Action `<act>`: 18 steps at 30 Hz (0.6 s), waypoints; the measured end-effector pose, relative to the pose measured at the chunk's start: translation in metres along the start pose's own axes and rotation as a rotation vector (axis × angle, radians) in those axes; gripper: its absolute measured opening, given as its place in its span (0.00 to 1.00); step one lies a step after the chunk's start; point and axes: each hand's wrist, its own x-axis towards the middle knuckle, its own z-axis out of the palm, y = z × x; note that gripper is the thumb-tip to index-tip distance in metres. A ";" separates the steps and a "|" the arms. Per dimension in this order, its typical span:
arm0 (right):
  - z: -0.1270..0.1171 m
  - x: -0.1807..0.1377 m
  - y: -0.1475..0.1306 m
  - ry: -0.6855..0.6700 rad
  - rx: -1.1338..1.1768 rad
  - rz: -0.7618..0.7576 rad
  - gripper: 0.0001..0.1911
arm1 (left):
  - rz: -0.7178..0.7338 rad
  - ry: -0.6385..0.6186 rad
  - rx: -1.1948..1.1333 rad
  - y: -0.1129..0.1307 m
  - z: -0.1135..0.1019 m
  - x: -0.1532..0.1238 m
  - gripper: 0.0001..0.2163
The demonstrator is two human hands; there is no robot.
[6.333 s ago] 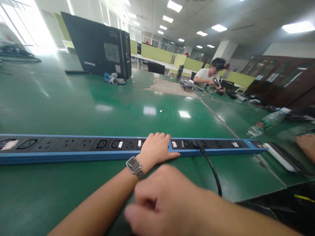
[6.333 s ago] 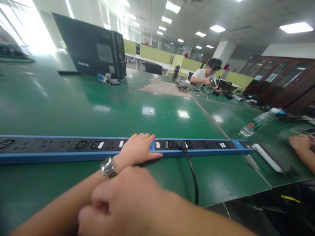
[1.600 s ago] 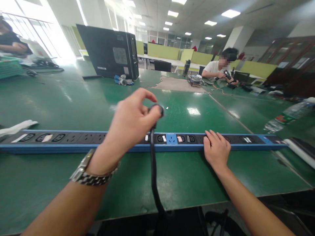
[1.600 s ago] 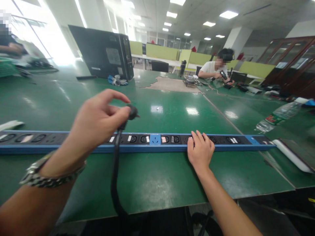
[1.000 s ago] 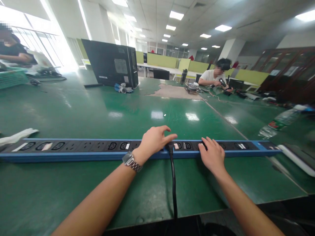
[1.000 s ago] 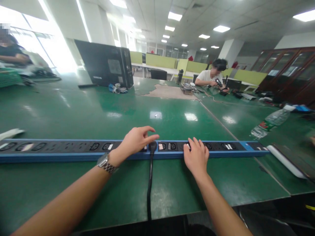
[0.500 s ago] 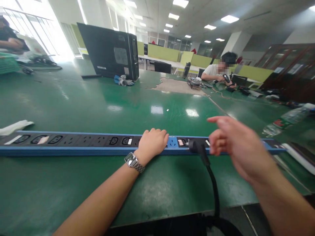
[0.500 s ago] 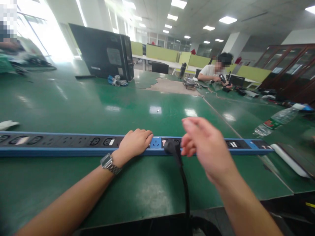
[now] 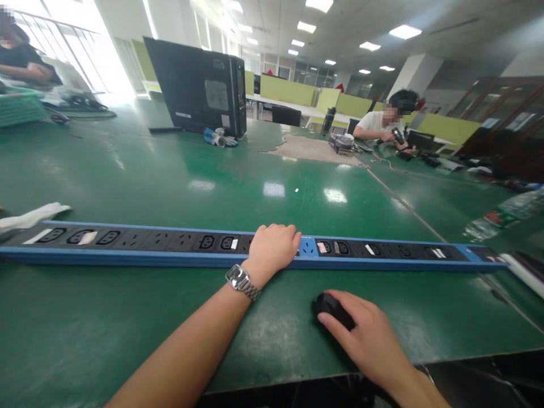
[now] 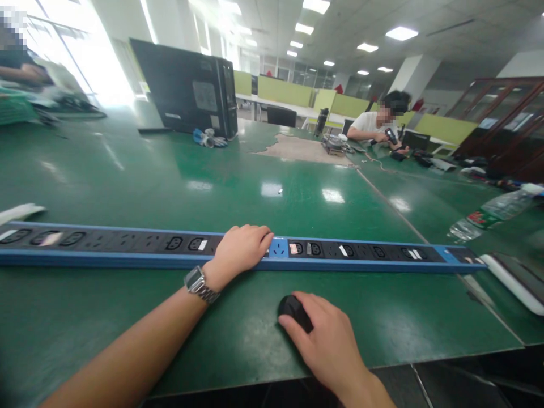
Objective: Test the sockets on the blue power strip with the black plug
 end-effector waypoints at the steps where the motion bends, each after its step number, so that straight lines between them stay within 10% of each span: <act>1: -0.008 0.000 0.002 0.001 0.040 -0.015 0.21 | 0.001 -0.001 -0.002 0.000 0.000 0.000 0.20; 6: -0.083 0.043 0.021 0.253 0.147 0.203 0.27 | 0.007 -0.006 -0.015 -0.001 0.000 0.001 0.20; 9: -0.113 0.081 0.037 0.142 -0.096 0.126 0.20 | 0.004 -0.006 -0.019 -0.001 -0.001 0.000 0.19; 18: -0.075 0.108 0.032 -0.152 -0.716 0.160 0.21 | 0.003 -0.001 0.000 -0.001 -0.001 0.000 0.19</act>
